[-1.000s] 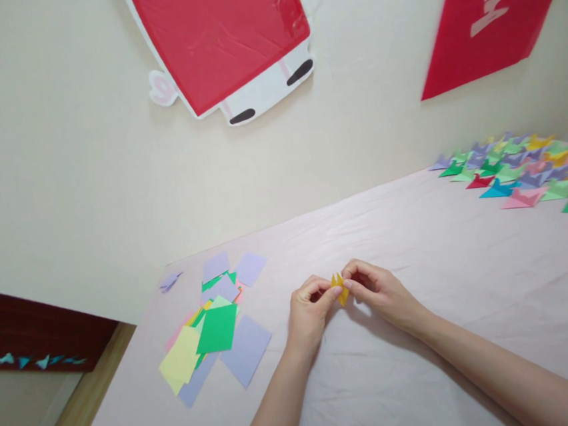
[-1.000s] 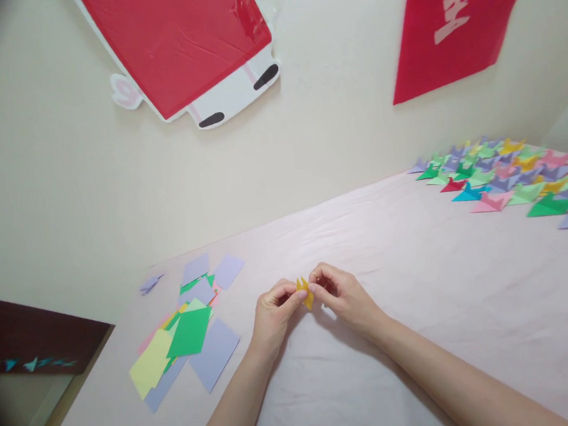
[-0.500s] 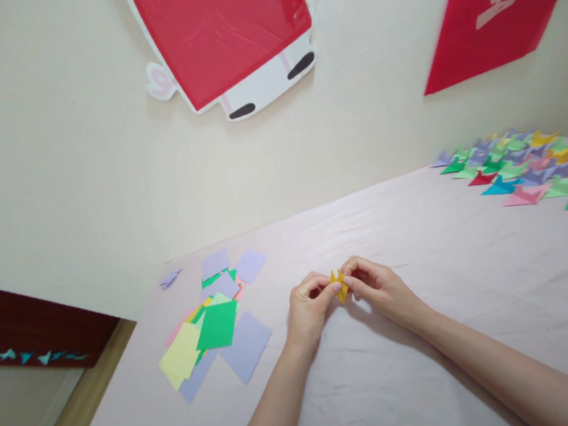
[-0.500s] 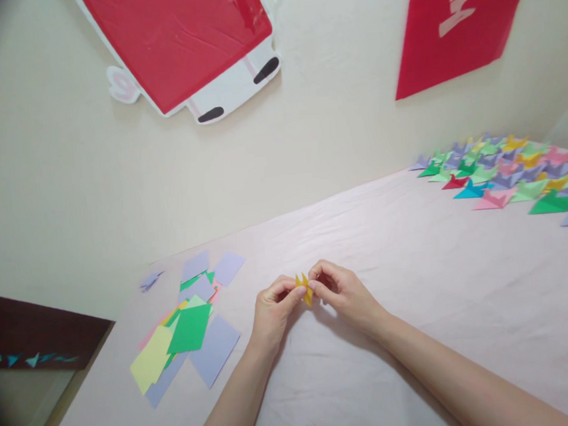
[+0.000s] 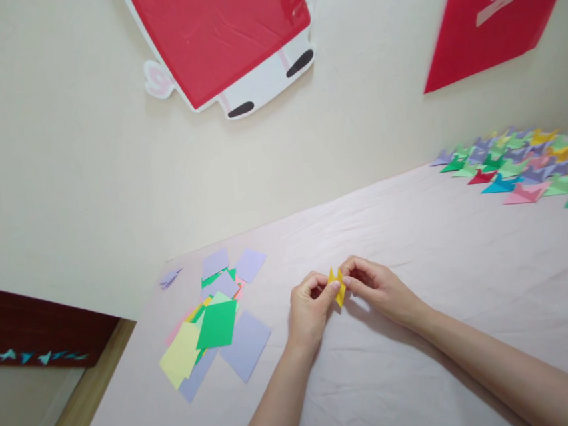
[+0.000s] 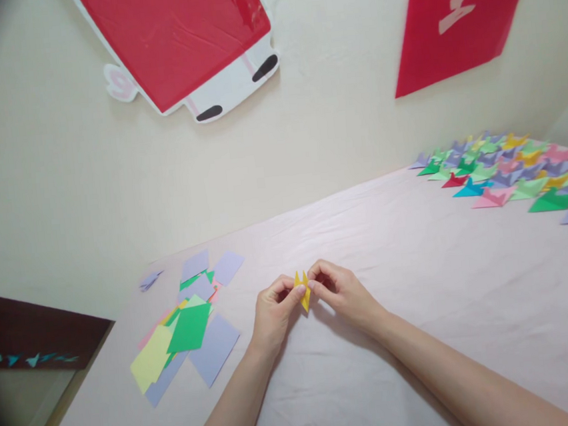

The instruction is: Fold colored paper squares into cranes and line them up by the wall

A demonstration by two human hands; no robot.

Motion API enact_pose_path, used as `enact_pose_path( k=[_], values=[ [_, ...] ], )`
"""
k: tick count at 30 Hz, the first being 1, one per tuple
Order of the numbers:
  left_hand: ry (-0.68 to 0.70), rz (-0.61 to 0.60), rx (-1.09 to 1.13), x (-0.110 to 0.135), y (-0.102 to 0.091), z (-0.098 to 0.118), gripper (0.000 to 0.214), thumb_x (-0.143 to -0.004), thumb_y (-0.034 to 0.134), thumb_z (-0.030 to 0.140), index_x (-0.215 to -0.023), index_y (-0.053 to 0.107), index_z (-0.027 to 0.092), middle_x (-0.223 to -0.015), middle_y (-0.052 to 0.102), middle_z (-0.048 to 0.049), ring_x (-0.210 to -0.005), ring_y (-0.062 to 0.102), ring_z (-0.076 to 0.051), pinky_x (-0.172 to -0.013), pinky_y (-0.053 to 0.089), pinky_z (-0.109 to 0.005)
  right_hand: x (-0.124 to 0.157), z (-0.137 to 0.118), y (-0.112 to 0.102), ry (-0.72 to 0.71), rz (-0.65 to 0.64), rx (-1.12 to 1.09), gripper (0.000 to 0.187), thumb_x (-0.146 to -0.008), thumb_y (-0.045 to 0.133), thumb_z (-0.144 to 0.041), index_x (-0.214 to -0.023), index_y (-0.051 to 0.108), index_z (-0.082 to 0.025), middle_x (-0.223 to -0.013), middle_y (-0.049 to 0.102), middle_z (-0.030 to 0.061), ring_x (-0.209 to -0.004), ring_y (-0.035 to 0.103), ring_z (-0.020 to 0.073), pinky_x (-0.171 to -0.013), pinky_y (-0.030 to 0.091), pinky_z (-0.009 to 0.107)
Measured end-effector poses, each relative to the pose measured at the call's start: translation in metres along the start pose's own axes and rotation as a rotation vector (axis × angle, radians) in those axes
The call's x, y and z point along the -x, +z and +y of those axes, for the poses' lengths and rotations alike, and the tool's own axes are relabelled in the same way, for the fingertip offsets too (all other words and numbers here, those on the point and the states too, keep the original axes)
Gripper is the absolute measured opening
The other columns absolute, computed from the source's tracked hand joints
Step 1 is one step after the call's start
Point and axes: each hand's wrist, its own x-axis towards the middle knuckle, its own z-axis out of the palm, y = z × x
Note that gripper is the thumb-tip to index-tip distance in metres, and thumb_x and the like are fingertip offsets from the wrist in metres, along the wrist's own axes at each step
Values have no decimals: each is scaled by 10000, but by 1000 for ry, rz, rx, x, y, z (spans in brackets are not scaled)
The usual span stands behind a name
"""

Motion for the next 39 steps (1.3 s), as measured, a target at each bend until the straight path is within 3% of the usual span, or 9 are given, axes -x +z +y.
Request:
enact_pose_path(
  k=[10, 18, 25, 30, 39],
  values=[
    [4, 37, -59, 3, 4, -7, 278, -820, 655, 443, -759, 647, 171, -714, 588, 6, -680, 509, -134, -643, 402, -229, 1, -4, 4, -58, 0, 303, 252, -935, 502, -363, -736, 549, -216, -717, 539, 3, -681, 504, 165, -638, 407, 276],
    [17, 46, 3, -1, 0, -11, 227, -857, 628, 400, -853, 649, 174, -791, 653, -8, -736, 583, -146, -703, 447, -239, 1, 2, -3, -74, -15, 299, 205, -935, 464, -308, -769, 538, -214, -745, 540, 7, -719, 517, 172, -674, 411, 288],
    [46, 52, -18, 0, 1, -9, 184, -847, 640, 350, -821, 653, 169, -772, 635, -4, -715, 557, -142, -687, 427, -242, 0, 0, -3, -26, -3, 213, 174, -871, 578, -371, -820, 557, -206, -771, 564, 0, -725, 528, 164, -678, 425, 274],
    [79, 37, -64, 1, 2, -5, 159, -857, 629, 326, -810, 653, 176, -784, 632, -5, -743, 556, -148, -701, 416, -245, -1, 4, -2, 49, -12, 108, 247, -866, 581, -389, -719, 580, -191, -688, 566, -10, -651, 516, 144, -627, 414, 257],
    [113, 20, -74, 0, 0, -5, 133, -841, 659, 303, -788, 667, 182, -771, 614, 2, -728, 546, -145, -687, 410, -246, -2, 3, -3, 80, -10, 114, 239, -811, 634, -396, -689, 638, -190, -672, 588, -11, -649, 527, 146, -611, 399, 254]
  ],
)
